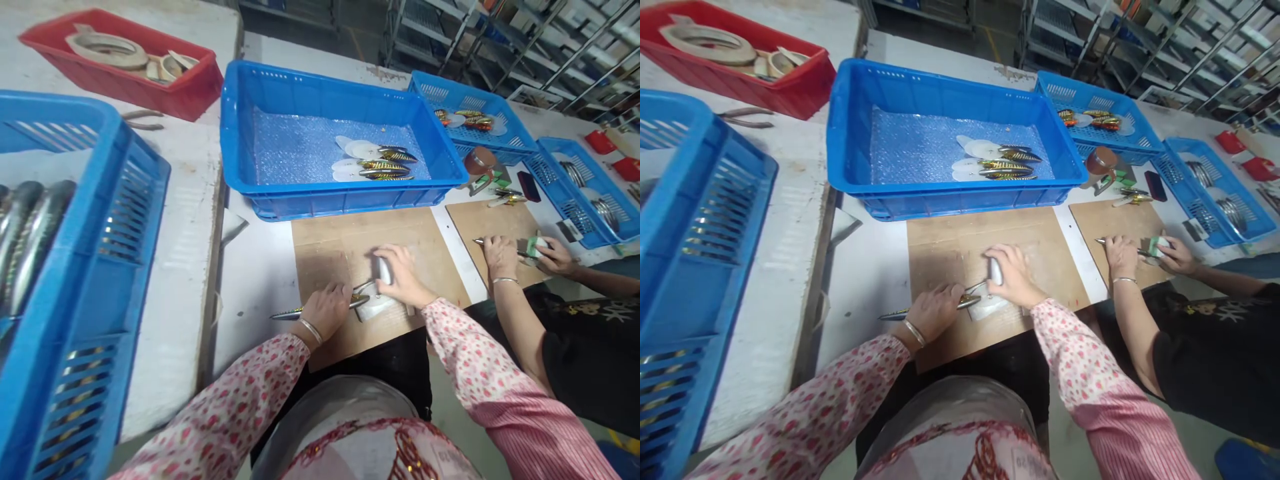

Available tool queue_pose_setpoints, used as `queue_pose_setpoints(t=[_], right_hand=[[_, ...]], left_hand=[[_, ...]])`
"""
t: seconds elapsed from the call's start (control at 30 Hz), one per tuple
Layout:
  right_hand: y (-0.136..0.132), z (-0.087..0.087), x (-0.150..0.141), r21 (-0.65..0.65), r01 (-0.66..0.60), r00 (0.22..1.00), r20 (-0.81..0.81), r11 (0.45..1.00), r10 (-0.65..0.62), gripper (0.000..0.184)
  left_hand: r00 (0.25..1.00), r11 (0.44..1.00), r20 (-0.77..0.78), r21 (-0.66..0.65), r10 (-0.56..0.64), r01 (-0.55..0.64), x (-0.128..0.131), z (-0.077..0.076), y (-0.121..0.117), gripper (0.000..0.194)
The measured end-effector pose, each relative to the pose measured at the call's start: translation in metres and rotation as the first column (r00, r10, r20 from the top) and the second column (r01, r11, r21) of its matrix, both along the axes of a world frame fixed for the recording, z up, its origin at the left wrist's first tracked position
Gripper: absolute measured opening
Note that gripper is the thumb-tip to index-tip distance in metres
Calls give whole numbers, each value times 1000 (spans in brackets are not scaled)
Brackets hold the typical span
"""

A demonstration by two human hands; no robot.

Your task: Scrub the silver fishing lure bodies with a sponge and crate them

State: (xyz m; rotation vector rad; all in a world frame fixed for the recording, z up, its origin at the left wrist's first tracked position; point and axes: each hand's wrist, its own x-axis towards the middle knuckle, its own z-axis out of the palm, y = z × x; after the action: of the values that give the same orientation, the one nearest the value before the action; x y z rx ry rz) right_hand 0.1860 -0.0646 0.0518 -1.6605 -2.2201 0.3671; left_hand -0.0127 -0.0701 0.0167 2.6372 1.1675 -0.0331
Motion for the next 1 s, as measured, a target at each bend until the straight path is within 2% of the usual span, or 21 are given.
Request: queue_pose_setpoints(t=[0.13,0.23,0.37,0.53,0.73,0.8,0.9,1.0], right_hand=[[0,3,-6,-6,56,995,81,998,-55,53],[0,1,-16,32,64,997,48,997,-65,51],[0,-2,3,18,-24,1000,3,1000,24,51],[0,2,3,49,22,993,115,999,-27,53],[0,-7,19,67,106,993,-58,992,-102,51],[3,-9,12,73,132,989,-80,989,-126,51],[7,-8,-11,62,61,997,-52,996,-57,51],[7,-6,-13,43,-9,998,-55,999,11,51]], left_hand=[[1000,1000,-11,-4,-7,7,0,-1,0,23],[999,1000,-30,-18,-13,12,0,0,1,25],[999,1000,-30,-5,-22,22,-1,0,0,26],[999,1000,-31,-7,-9,9,0,0,-1,25],[999,999,-36,-21,-29,29,0,5,0,23],[998,999,-43,-20,-36,35,0,5,0,23],[998,1000,-52,-13,-29,29,0,4,0,25],[999,1000,-45,-14,-17,16,0,2,-1,25]])
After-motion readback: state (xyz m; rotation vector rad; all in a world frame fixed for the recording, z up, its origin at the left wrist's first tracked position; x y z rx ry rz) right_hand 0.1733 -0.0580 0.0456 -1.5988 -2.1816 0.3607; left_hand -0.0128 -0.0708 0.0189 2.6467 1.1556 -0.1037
